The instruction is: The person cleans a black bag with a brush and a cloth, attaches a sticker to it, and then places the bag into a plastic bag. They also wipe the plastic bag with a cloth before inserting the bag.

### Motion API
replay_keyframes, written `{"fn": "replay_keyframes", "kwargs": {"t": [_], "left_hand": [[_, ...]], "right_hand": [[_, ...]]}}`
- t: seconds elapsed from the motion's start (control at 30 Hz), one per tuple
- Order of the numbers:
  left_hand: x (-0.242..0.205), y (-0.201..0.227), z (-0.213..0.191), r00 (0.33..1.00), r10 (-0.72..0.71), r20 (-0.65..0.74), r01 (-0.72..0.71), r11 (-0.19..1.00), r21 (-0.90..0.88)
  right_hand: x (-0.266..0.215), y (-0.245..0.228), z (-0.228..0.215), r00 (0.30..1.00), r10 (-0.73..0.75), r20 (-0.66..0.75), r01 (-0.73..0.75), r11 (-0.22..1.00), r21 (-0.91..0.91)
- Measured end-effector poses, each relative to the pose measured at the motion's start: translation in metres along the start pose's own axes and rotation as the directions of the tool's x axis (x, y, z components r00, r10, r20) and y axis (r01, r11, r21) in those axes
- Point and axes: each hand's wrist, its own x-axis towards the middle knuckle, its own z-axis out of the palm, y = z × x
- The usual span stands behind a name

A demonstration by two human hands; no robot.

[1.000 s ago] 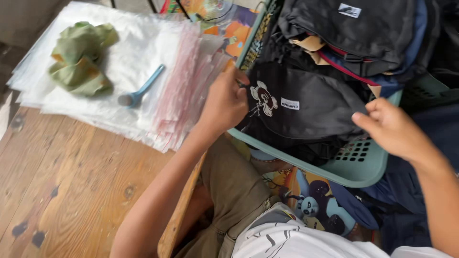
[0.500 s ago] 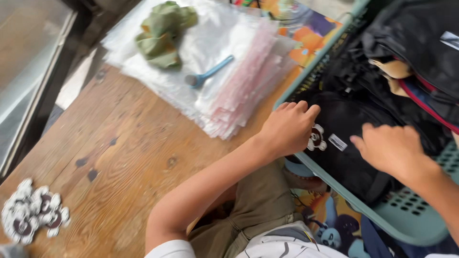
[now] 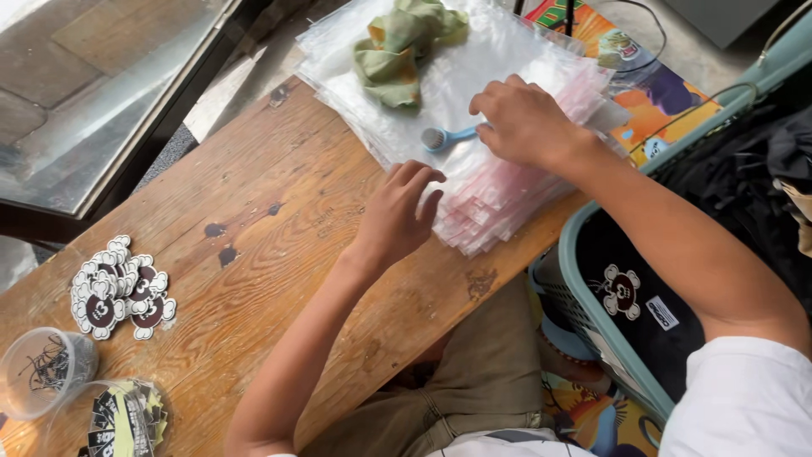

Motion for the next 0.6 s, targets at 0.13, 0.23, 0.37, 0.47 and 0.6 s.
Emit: {"fn": "replay_keyframes", "kwargs": {"t": [0.13, 0.23, 0.37, 0.47, 0.6], "left_hand": [[0.014, -0.008, 0.009, 0.999, 0.041, -0.003, -0.041, 0.998, -0.049], [0.022, -0.019, 0.021, 0.993, 0.015, 0.114, -0.018, 1.0, 0.021], [0.03, -0.02, 0.024, 0.983, 0.088, 0.159, -0.103, 0.991, 0.09], [0.031, -0.027, 0.037, 0.98, 0.158, 0.118, -0.172, 0.977, 0.124], [0.033, -0.035, 0.043, 0.95, 0.304, -0.077, -0.294, 0.949, 0.112]], "right_hand": [[0.012, -0.005, 0.017, 0.996, 0.009, 0.089, -0.01, 1.0, 0.01], [0.014, 0.002, 0.021, 0.992, 0.028, 0.121, -0.033, 0.999, 0.041], [0.011, -0.01, -0.019, 0.958, 0.051, 0.282, -0.123, 0.961, 0.246], [0.008, -0.015, -0.038, 0.939, 0.059, 0.338, -0.173, 0.932, 0.32], [0.004, -0.013, -0.049, 0.936, 0.103, 0.336, -0.22, 0.918, 0.33]]}}
